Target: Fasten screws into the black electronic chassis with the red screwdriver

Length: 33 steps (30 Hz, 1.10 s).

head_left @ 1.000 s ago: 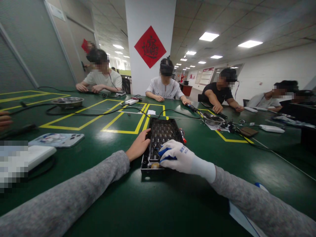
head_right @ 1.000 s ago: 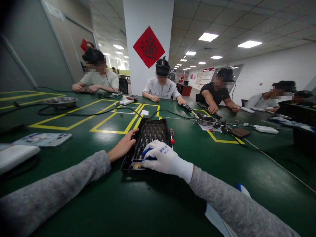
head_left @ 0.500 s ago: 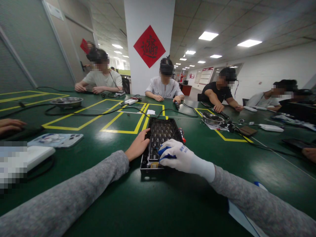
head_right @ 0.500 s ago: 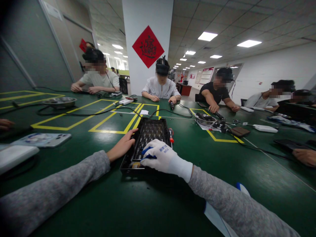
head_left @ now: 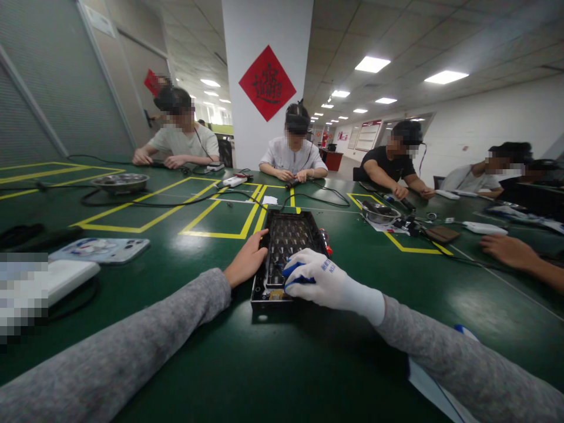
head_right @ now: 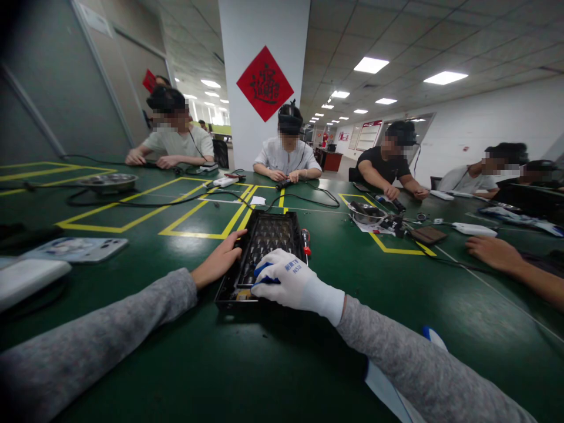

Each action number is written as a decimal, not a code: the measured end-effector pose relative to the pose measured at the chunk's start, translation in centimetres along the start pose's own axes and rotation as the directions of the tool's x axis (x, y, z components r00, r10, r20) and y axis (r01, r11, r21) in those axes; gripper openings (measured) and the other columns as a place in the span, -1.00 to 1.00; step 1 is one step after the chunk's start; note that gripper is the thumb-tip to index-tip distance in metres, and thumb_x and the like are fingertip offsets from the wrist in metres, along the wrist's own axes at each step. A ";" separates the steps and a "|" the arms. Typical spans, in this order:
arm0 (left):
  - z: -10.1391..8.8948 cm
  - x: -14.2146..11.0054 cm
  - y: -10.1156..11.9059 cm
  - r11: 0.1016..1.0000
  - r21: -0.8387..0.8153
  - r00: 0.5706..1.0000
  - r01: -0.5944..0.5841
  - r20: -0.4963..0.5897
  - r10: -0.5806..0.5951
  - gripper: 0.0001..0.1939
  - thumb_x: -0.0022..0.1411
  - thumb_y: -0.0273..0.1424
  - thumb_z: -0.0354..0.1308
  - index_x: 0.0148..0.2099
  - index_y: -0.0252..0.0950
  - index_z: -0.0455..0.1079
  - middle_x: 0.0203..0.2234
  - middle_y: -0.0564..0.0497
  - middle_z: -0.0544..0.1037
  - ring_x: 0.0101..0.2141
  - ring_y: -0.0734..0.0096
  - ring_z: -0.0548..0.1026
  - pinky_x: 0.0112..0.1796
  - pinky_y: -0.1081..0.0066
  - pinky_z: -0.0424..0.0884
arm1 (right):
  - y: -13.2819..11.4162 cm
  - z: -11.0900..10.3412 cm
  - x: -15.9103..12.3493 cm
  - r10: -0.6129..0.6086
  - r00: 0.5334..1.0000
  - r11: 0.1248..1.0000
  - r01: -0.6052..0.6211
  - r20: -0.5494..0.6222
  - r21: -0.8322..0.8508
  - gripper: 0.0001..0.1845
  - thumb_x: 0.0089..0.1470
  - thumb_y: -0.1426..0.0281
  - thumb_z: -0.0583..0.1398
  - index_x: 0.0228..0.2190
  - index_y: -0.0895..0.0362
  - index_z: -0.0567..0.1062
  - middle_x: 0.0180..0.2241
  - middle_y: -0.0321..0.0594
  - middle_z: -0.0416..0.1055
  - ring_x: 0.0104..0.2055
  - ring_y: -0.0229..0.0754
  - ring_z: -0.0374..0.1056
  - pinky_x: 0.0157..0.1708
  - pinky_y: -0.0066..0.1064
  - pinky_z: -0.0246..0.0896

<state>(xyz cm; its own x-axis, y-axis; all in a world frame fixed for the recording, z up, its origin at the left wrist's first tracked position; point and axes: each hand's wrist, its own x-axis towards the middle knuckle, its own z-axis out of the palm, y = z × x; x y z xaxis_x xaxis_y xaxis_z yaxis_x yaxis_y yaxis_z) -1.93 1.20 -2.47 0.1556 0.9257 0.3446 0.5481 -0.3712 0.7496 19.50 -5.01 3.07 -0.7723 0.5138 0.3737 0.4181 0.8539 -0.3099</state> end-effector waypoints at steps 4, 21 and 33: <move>0.0 0.0 0.0 1.000 0.002 1.000 -0.006 0.000 0.006 -0.39 0.03 -0.49 -0.12 0.19 -0.40 0.04 0.14 -0.15 0.17 0.15 0.24 0.11 0.16 0.22 0.00 | -0.1 0.1 -0.1 0.007 1.000 1.000 -0.008 -0.014 -0.026 -0.79 0.02 0.25 0.15 -0.37 0.08 0.53 -0.21 -0.20 0.38 -0.11 -0.19 0.22 -0.07 -0.29 0.12; 0.0 0.0 0.2 1.000 0.004 1.000 0.012 0.006 -0.012 -0.39 0.04 -0.49 -0.12 0.19 -0.42 0.04 0.15 -0.17 0.16 0.15 0.24 0.10 0.16 0.21 -0.01 | 0.0 0.2 -0.1 0.008 1.000 0.999 -0.009 -0.014 -0.038 -0.78 0.02 0.24 0.15 -0.36 0.09 0.53 -0.20 -0.20 0.37 -0.11 -0.20 0.21 -0.08 -0.31 0.11; 0.0 0.0 -0.1 1.000 0.007 1.000 -0.007 -0.003 0.007 -0.39 0.02 -0.50 -0.11 0.19 -0.38 0.05 0.13 -0.14 0.18 0.14 0.23 0.12 0.15 0.20 0.01 | 0.0 0.0 -0.1 0.000 1.000 0.999 0.001 0.022 -0.032 -0.76 0.03 0.23 0.14 -0.36 0.10 0.53 -0.20 -0.21 0.37 -0.12 -0.22 0.21 -0.06 -0.34 0.10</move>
<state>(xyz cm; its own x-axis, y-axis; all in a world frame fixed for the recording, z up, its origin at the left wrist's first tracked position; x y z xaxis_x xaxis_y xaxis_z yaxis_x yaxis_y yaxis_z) -1.95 1.25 -2.56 0.1574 0.9228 0.3518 0.5525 -0.3775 0.7431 19.56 -5.03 3.03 -0.7828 0.5116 0.3543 0.4323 0.8566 -0.2817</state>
